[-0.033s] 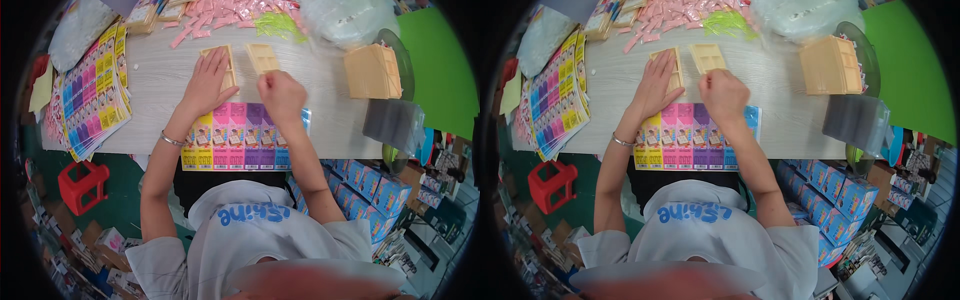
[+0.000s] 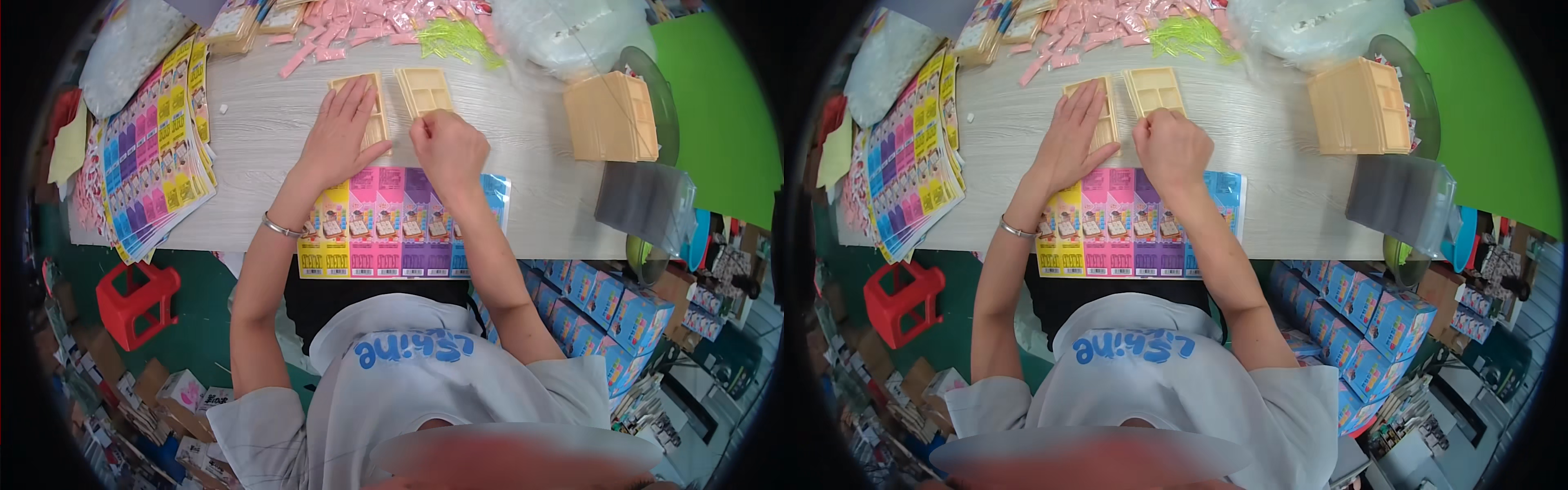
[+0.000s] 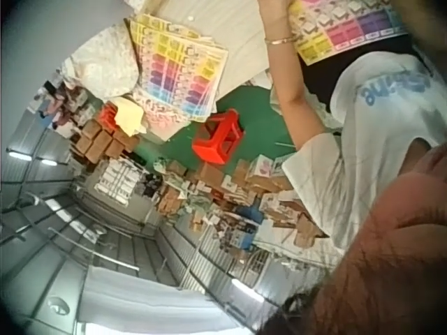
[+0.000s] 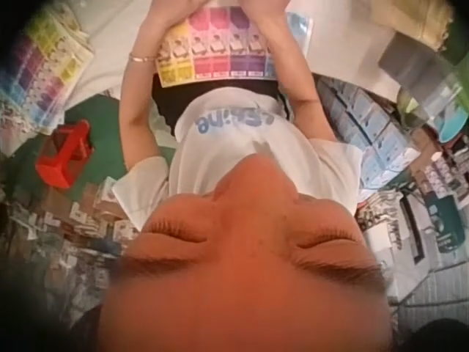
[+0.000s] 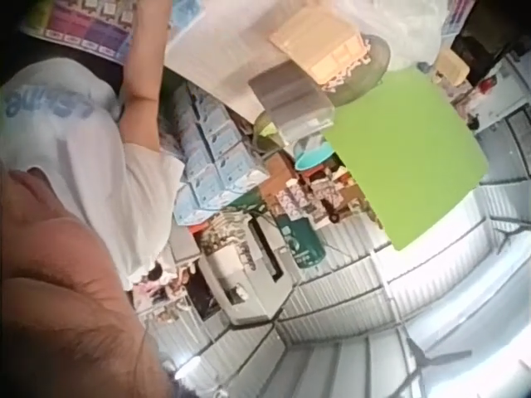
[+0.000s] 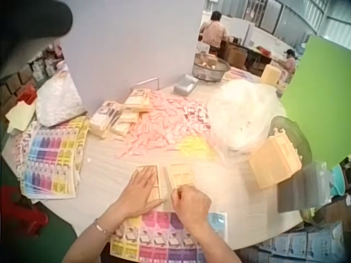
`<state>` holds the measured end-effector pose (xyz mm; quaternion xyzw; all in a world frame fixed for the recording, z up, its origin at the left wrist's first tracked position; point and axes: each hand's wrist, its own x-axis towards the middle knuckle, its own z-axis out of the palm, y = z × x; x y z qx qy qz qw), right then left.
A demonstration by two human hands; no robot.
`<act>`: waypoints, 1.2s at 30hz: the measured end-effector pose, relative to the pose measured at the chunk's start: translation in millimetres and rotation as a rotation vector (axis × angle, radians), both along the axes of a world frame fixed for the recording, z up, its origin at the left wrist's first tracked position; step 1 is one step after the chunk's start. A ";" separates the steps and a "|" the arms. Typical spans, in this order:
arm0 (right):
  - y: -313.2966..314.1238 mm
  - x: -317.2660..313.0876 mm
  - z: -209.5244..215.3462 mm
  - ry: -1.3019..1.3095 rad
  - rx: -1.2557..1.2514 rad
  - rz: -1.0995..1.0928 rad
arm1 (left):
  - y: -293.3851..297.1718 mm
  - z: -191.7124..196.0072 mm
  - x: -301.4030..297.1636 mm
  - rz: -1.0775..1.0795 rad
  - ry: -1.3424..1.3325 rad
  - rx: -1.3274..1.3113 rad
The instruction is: Assembling toy sets by placing white components into plastic trays and sealing them with decorative sticker labels.
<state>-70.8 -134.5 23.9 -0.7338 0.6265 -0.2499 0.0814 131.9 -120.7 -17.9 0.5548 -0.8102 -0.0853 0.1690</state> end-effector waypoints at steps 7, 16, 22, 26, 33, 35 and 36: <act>0.0 -18.5 20.0 -0.368 0.069 0.232 | -7.2 11.4 -21.6 0.074 0.062 -0.049; -43.8 -256.3 120.0 0.646 -0.388 -0.336 | -10.9 -2.9 -52.3 0.057 0.015 -0.132; -64.2 -281.4 119.4 0.300 -0.102 -0.333 | -12.2 -3.3 -34.5 -0.011 0.222 -0.051; -72.1 -279.5 115.8 0.290 -0.079 -0.360 | -10.5 -4.4 -28.5 -0.003 0.271 0.073; 15.8 -154.1 109.2 0.051 -0.323 -0.111 | -27.8 -8.2 -25.1 0.050 0.063 -0.195; 17.1 -100.6 62.3 0.049 -0.102 0.023 | -34.5 -9.5 -24.4 0.052 0.107 -0.202; 9.2 -78.3 32.6 0.050 -0.031 -0.025 | -35.9 -8.7 -23.7 0.050 0.112 -0.197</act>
